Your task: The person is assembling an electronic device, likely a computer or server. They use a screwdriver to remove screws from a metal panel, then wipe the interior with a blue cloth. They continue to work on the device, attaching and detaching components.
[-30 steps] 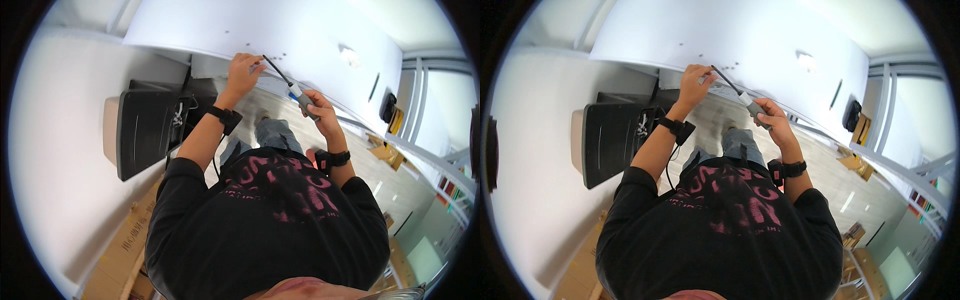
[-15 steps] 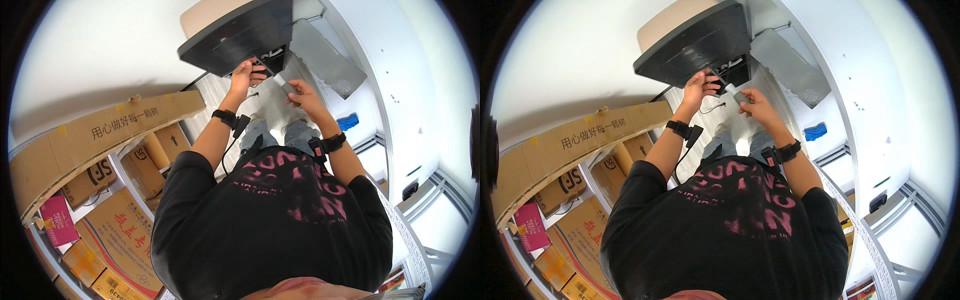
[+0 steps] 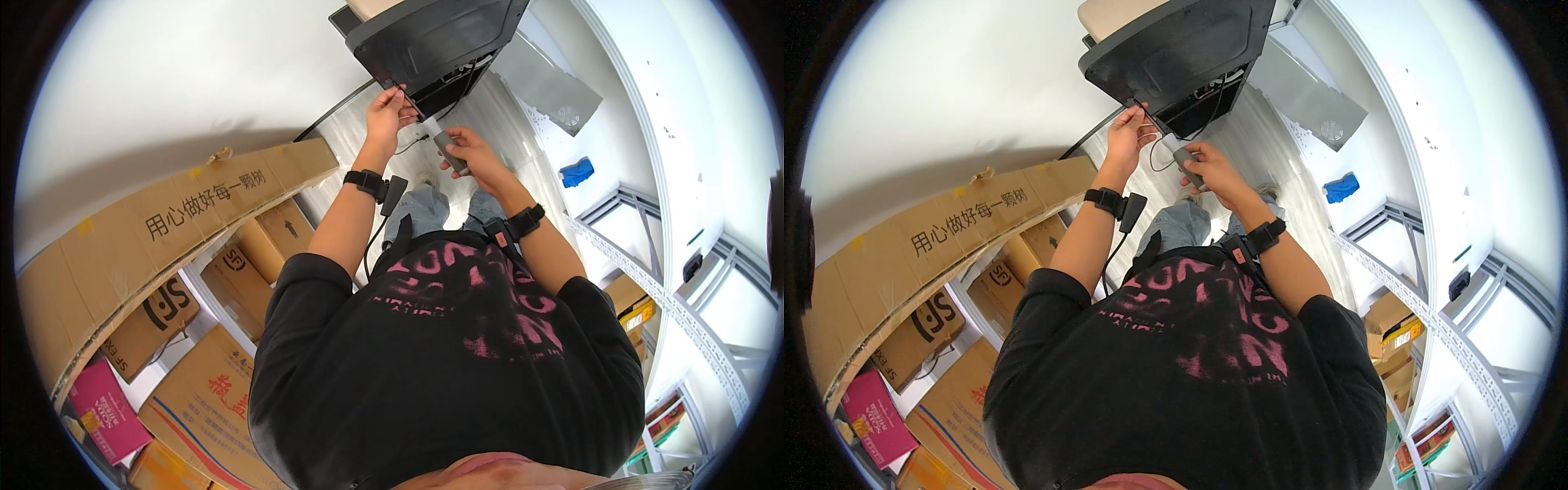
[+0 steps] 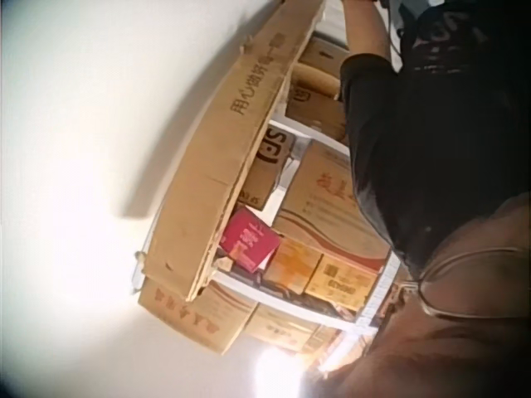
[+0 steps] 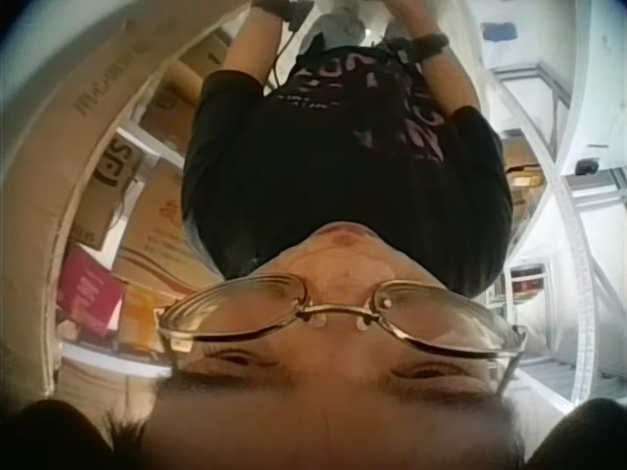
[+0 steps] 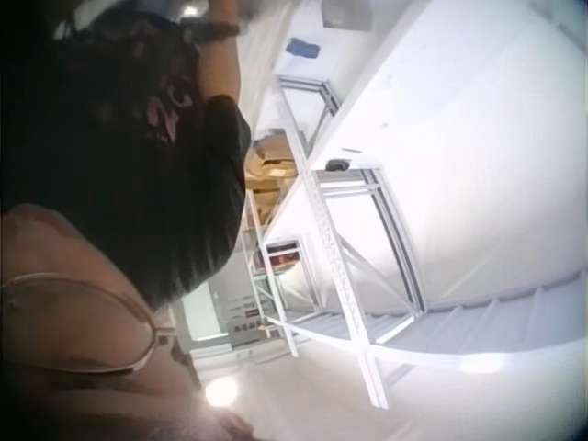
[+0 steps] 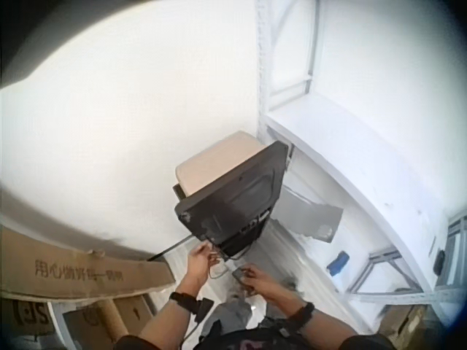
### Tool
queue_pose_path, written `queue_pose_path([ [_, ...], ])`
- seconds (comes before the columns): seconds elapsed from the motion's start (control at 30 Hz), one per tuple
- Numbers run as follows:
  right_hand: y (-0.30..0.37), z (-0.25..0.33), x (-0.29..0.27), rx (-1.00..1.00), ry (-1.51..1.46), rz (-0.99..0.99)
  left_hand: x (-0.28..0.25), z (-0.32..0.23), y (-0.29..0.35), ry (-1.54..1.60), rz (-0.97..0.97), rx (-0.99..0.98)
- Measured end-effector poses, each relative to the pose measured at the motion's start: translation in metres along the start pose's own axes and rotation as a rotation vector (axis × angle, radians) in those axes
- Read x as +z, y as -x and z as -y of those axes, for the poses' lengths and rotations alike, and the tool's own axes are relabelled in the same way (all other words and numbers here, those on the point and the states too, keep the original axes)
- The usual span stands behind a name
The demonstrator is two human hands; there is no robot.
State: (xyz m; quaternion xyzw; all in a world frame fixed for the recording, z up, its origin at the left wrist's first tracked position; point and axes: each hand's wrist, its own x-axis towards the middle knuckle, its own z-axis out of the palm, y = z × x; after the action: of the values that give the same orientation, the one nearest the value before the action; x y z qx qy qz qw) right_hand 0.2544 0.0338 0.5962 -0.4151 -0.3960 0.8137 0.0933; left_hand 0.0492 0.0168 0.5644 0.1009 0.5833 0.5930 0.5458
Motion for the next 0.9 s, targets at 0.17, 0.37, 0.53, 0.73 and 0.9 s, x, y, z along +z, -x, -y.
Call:
queue_pose_path([
  [0.17,-0.003,-0.012,0.008,-0.024,-0.059,-0.026,-0.002,-0.006,0.001,-0.028,0.029,0.004],
  [0.37,-0.004,-0.013,0.016,-0.057,-0.072,-0.034,-0.013,-0.008,0.0,-0.084,-0.001,0.059],
  [0.53,-0.006,-0.015,0.016,-0.059,-0.101,-0.026,-0.011,-0.012,-0.002,-0.136,0.004,0.061],
  [0.73,-0.01,-0.021,0.009,-0.031,-0.258,0.023,-0.011,-0.008,-0.004,-0.105,-0.036,0.087],
  [0.9,-0.013,-0.026,0.004,-0.015,-0.349,0.066,-0.009,-0.009,-0.004,-0.144,-0.031,0.083],
])
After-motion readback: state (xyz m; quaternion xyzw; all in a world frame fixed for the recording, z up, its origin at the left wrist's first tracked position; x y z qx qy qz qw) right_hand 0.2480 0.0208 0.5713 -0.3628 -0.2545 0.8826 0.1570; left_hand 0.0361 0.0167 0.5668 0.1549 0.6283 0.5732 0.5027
